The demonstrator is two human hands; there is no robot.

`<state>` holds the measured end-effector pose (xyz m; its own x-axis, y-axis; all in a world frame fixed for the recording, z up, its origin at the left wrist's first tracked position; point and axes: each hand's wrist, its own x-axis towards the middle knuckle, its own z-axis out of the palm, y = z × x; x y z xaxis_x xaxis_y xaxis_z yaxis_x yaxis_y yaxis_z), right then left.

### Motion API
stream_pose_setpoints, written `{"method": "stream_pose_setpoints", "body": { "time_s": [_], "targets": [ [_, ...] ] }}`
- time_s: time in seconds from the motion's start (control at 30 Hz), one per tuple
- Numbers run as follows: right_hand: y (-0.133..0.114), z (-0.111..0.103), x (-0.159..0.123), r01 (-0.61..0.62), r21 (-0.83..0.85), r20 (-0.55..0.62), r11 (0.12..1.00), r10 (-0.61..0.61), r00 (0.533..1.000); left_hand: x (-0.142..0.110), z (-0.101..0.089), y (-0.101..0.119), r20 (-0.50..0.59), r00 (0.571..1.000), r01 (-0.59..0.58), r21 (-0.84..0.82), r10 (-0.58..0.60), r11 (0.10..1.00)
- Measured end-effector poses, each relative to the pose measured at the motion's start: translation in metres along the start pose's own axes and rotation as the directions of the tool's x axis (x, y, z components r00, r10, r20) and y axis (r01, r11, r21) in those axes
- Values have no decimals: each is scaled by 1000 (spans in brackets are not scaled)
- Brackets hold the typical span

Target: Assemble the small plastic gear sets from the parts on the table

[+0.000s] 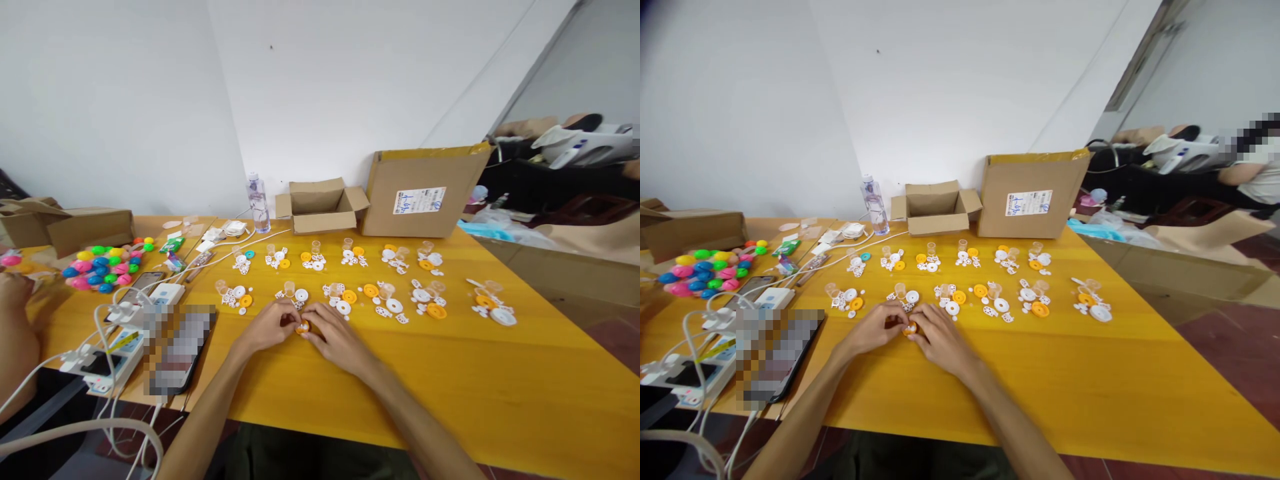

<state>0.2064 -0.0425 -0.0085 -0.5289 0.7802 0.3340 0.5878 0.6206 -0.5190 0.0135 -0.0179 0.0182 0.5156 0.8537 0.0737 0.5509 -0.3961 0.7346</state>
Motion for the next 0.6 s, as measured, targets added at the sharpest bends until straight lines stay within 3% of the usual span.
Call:
{"method": "stream_pose_setpoints", "body": {
  "time_s": [0.6],
  "targets": [
    [3, 1, 0, 22, 19, -24, 1000, -22, 999, -1, -2, -1, -10, 1000, -20, 54, 20, 998]
  ]
}}
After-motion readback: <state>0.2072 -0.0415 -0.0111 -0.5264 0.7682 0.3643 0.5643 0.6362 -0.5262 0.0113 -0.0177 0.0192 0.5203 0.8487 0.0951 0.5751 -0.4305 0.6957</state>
